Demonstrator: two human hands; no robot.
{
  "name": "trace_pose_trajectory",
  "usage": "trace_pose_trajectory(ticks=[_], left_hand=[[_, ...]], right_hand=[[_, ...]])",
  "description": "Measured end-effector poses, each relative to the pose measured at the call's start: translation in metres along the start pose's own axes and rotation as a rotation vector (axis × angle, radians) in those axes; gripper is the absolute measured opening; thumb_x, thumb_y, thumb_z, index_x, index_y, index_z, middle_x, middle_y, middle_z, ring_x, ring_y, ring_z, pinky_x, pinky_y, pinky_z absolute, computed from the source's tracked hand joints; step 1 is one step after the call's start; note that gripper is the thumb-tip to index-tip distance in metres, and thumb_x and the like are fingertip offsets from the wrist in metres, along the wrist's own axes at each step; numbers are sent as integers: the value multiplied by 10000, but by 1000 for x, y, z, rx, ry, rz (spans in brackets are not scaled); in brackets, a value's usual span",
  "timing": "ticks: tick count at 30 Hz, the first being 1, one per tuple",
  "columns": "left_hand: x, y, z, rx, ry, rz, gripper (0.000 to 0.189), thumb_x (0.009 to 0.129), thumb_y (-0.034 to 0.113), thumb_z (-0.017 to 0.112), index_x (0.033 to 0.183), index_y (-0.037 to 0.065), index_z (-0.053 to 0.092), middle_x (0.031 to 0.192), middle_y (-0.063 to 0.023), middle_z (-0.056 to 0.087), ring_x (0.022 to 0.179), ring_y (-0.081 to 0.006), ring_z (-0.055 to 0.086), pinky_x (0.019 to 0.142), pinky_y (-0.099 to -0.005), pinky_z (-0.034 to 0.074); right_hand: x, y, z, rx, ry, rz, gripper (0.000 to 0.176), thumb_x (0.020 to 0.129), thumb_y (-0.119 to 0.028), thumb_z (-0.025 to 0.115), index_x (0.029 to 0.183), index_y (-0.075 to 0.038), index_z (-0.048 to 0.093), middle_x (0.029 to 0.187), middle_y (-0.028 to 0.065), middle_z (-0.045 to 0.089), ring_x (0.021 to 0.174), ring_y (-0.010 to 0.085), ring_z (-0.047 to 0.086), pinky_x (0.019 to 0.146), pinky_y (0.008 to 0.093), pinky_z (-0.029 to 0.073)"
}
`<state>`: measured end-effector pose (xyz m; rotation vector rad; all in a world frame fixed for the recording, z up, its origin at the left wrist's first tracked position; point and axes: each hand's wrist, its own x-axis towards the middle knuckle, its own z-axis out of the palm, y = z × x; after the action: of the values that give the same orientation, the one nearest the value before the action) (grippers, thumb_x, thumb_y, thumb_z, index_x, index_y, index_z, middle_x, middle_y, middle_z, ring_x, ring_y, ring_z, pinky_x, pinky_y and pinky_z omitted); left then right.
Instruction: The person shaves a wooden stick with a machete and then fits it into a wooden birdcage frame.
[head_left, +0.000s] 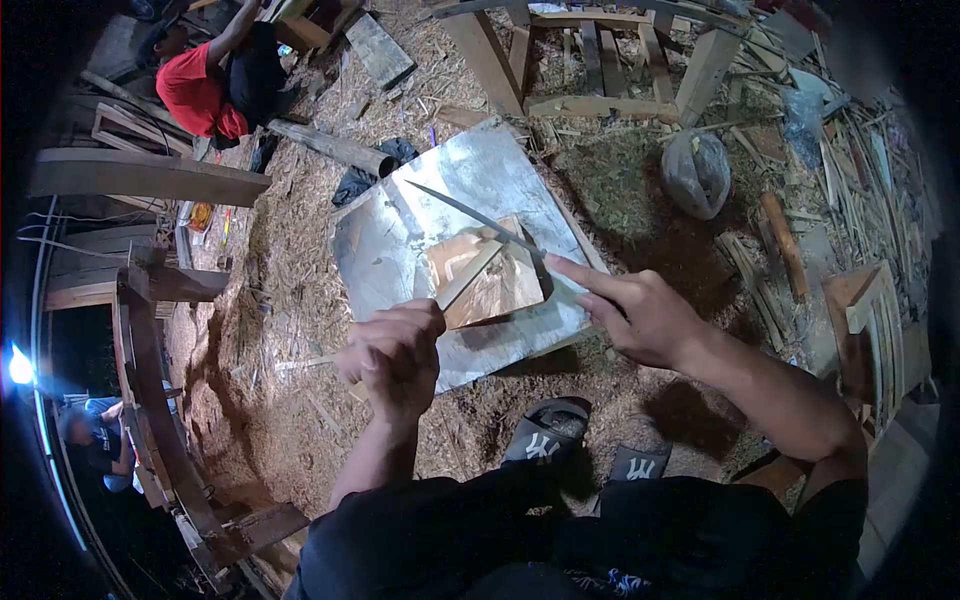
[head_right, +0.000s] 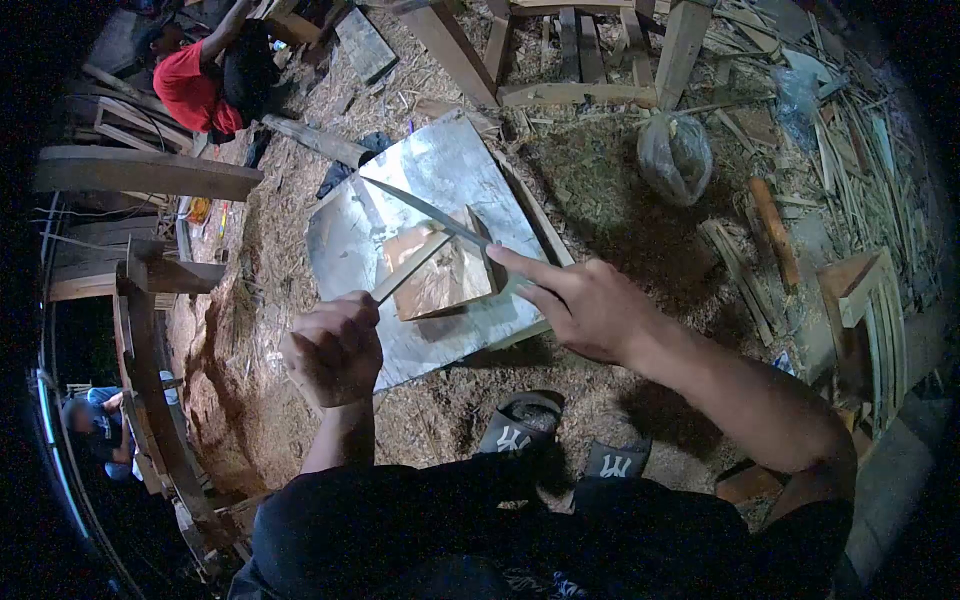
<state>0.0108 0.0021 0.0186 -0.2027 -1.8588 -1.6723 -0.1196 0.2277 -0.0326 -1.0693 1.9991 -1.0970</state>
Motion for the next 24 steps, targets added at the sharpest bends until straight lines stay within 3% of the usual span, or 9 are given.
trace_pose_trajectory(ticks=[5, 7, 9, 11, 13, 18, 19, 21, 24], left_hand=[[-1, -2, -1, -81, -33, 25, 652, 1045, 438, 413, 483, 167, 226, 427, 6, 214, 348, -181, 226, 437, -370, 271], [-1, -1, -1, -57, -23, 14, 653, 1045, 440, 413, 482, 164, 229, 424, 5, 218, 346, -181, 234, 441, -369, 276], [1, 1, -3, -35, -33, 18, 655, 1045, 441, 412, 481, 162, 231, 421, 5, 222, 345, -180, 241, 444, -367, 281], [-1, 2, -4, -36, -55, -4, 646, 1046, 449, 403, 490, 157, 250, 428, 3, 235, 348, -181, 250, 455, -366, 294], [-4, -3, -9, -51, -64, 2, 641, 1046, 452, 400, 497, 153, 258, 435, -2, 248, 358, -184, 267, 459, -367, 302], [-9, -5, -11, -44, -33, 18, 626, 1045, 454, 393, 516, 144, 271, 465, -15, 288, 396, -190, 317, 465, -372, 315], [-10, -7, -13, -47, -34, 29, 626, 1047, 451, 391, 516, 142, 273, 469, -17, 295, 407, -194, 334, 467, -373, 319], [-7, -7, -13, -53, -43, 52, 625, 1048, 448, 389, 516, 141, 276, 474, -18, 302, 418, -198, 350, 470, -374, 322], [-9, -4, -12, -54, -50, 22, 625, 1050, 442, 388, 512, 148, 267, 477, -20, 296, 429, -204, 352, 469, -374, 321]], right_hand=[[-3, -13, -5, -25, 111, -244, 471, 994, -139, 543, 1453, -52, 481, 785, 220, 676, 577, 195, 621, 593, 354, 551], [-1, -5, 6, 57, 309, -534, 469, 996, -138, 540, 1453, -54, 482, 772, 209, 672, 573, 182, 618, 571, 353, 530], [-2, 4, 4, -20, 222, -458, 468, 1002, -140, 533, 1458, -51, 475, 789, 202, 680, 569, 171, 616, 543, 344, 512], [1, -8, -8, -36, -74, 50, 467, 1009, -153, 527, 1457, -33, 468, 867, 216, 701, 594, 172, 639, 537, 340, 512], [0, -9, -10, -60, -56, 11, 463, 1009, -142, 527, 1466, -84, 475, 855, 225, 702, 589, 178, 654, 552, 354, 523], [1, -5, 7, 158, 361, -555, 469, 1008, -114, 512, 1475, -152, 482, 724, 219, 671, 532, 181, 642, 571, 383, 518], [-1, -4, 6, 157, 361, -557, 469, 1008, -114, 512, 1475, -152, 482, 724, 219, 671, 532, 181, 642, 571, 383, 518], [-4, -4, 0, 55, -38, -38, 460, 1010, -121, 504, 1465, -59, 472, 781, 221, 687, 573, 187, 657, 602, 386, 528], [-5, -9, -8, 36, 20, -80, 478, 997, -99, 527, 1472, -99, 473, 792, 206, 689, 570, 171, 640, 590, 378, 526]])
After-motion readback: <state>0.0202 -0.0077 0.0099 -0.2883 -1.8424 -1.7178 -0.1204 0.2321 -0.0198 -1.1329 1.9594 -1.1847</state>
